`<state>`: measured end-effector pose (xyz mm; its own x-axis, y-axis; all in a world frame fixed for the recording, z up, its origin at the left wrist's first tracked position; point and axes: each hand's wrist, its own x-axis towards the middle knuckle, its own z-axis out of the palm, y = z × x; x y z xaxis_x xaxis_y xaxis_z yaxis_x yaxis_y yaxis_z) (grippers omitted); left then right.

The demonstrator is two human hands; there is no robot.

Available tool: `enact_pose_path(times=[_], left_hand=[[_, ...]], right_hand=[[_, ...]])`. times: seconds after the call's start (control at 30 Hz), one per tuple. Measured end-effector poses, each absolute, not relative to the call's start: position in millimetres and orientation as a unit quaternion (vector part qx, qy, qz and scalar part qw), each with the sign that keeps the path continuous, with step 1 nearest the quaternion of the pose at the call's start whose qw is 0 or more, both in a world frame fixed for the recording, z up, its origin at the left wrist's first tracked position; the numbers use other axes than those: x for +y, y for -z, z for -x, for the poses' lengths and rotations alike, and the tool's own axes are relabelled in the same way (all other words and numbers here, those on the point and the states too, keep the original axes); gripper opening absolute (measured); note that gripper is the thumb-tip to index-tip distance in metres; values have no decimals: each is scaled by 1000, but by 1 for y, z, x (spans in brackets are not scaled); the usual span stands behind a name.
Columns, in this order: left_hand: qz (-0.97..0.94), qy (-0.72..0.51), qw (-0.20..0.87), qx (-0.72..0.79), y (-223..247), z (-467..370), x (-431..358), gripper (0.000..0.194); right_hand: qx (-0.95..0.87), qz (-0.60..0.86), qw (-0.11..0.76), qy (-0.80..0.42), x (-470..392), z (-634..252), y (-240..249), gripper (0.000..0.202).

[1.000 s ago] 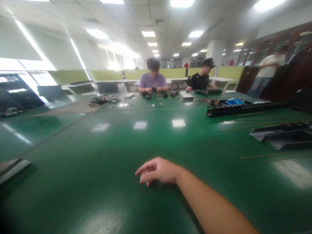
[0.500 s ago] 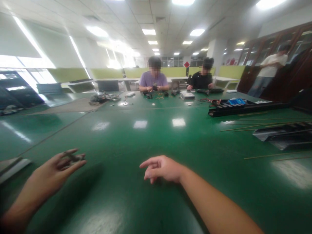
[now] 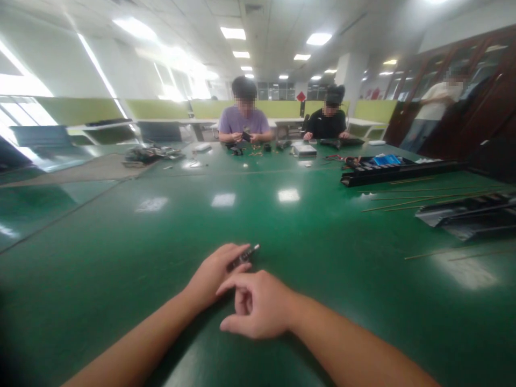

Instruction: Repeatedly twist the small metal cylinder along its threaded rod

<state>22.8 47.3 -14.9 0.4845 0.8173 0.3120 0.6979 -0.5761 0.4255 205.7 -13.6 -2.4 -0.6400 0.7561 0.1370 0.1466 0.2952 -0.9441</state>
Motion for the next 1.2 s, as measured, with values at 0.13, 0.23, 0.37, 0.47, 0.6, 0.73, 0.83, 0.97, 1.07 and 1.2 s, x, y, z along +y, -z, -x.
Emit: enact_pose_path(times=[0.13,0.23,0.37,0.47,0.6,0.73,0.83,0.97,1.07,1.2], left_hand=[[-868,-222,122,427,21,-23,46,42],[-857,-226,144,439,18,-26,45,44],[-841,-252,178,445,15,-29,39,43],[-837,-260,194,441,14,-32,35,38],[-842,-247,185,443,12,-35,34,34],[-846,-237,181,442,12,-36,34,33],[-851,-236,178,434,13,-35,34,34],[-850,-243,182,431,12,-35,35,30],[-846,-245,191,433,11,-34,36,30],[-848,-249,196,425,11,-23,37,30]], right_hand=[[-757,305,249,-521,-18,-200,5,61],[-783,293,210,-507,-22,-198,6,65],[-835,266,192,-441,-27,-196,6,75],[-862,259,180,-396,-30,-192,4,75],[-890,241,154,-356,-35,-183,-1,65],[-897,220,163,-346,-35,-181,1,55],[-873,248,197,-372,-33,-183,5,60],[-892,240,182,-337,-35,-181,8,58],[-903,205,210,-314,-36,-180,7,43],[-843,223,405,-274,-25,-196,0,17]])
